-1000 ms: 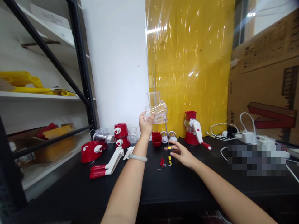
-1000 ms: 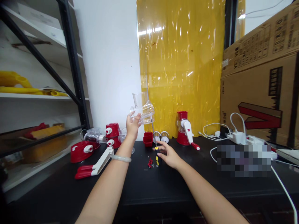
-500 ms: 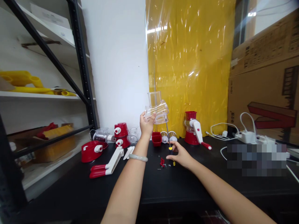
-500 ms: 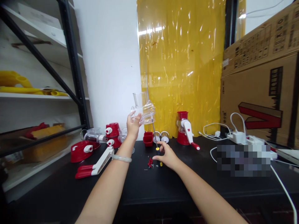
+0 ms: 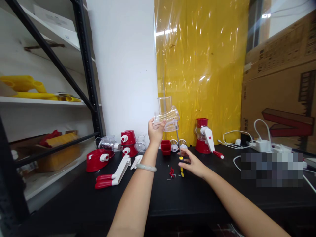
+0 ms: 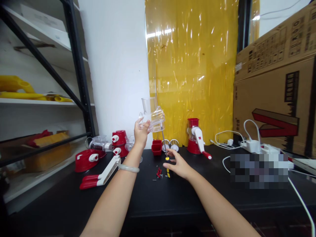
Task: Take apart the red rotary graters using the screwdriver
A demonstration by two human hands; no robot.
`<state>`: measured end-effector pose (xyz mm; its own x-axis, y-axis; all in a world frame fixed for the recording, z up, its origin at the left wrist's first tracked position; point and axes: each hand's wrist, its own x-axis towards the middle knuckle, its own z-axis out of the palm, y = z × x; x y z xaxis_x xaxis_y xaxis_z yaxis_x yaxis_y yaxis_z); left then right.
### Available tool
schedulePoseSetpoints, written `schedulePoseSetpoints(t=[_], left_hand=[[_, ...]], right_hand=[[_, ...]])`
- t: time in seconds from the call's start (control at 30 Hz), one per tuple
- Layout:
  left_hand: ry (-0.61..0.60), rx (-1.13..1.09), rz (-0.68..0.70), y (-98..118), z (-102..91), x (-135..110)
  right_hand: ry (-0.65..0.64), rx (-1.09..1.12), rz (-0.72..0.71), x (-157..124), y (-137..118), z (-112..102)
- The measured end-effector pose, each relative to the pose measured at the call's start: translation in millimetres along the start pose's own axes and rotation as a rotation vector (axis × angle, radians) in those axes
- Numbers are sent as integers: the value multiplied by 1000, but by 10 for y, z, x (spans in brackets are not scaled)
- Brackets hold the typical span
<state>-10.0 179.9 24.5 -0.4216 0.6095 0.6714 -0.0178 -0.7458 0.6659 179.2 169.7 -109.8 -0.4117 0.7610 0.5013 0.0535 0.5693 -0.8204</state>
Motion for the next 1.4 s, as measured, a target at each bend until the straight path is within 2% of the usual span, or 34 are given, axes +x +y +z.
schedulePoseSetpoints(t=[0.07, 0.13, 0.3, 0.5, 0.67, 0.77, 0.87, 0.97, 1.07, 1.23, 1.4], left_hand=[[-3, -7, -1, 15, 1, -8], [-3, -20, -5, 31, 8, -19], [-11, -12, 4, 54, 22, -39], [-3, -11, -5, 66, 15, -47], [-5, -8, 2, 61, 16, -45], [1, -5, -8, 54, 14, -38], [9, -7, -23, 56, 11, -36], [8, -13, -31, 64, 14, -38], [3, -20, -34, 68, 20, -41], [9, -31, -40, 69, 24, -44], [3, -44, -52, 84, 23, -54]], right_hand=[[-88, 85, -23, -9, -10, -26], [-116, 95, -12, -2, -12, -30], [52, -62, 5, 10, -20, -5], [-85, 70, -18, 0, -14, -33], [72, -58, -19, 24, 37, -19], [21, 17, -45, 9, 25, -35], [-73, 96, -1, 7, 7, -27], [-16, 22, 36, 16, -5, 0], [72, -7, -7, 14, -26, 12], [-32, 14, 20, 11, -44, 18], [10, -40, 51, 18, -48, 27]])
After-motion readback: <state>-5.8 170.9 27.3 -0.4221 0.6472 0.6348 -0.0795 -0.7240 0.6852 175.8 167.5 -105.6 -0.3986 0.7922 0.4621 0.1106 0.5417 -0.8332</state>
